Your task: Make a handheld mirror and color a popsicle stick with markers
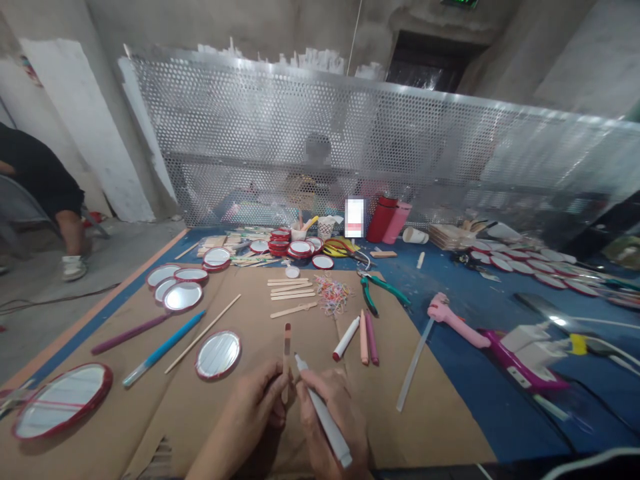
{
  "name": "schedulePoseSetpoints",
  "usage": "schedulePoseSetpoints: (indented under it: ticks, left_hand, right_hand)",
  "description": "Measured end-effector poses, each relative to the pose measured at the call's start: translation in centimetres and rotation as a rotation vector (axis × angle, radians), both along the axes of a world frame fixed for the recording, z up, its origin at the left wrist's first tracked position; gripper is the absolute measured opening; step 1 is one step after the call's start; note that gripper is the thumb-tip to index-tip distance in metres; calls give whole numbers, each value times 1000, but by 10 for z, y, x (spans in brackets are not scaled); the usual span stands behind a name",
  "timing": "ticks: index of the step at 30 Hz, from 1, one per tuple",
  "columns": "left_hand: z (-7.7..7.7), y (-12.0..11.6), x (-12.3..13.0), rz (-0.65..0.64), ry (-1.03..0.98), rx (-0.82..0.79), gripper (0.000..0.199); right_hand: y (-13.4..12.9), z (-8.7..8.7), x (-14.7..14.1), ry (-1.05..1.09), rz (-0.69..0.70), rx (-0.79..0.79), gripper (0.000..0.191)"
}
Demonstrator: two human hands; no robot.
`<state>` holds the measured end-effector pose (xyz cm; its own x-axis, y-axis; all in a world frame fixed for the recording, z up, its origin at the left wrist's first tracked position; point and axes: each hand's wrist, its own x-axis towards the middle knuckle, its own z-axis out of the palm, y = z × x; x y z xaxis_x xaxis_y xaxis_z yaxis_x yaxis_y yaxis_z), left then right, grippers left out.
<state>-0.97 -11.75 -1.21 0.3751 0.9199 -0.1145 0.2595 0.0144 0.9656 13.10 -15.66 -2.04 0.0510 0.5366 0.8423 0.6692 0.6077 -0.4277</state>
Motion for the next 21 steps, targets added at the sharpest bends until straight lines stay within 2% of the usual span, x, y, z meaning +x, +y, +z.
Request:
schedulePoseSetpoints:
  ticks: [7, 11, 14, 18, 21]
  left_hand:
    - [2, 1, 2, 42, -28, -30, 42]
    - [-3, 0, 2, 74, -64, -73, 49]
    - [-9, -1, 2, 90, -101, -103, 52]
    - [-16, -1, 2, 92, -122, -156, 52]
    - [-21, -1, 2, 112, -143, -221, 53]
  right_hand:
    - [3, -3, -2, 11, -23, 32, 21]
    - [7, -5, -7, 57, -62, 109, 15]
    - [6, -3, -4, 59, -85, 138, 20]
    - [0, -2, 5, -37, -44, 88, 32]
    - [-4, -11, 11, -43, -45, 38, 31]
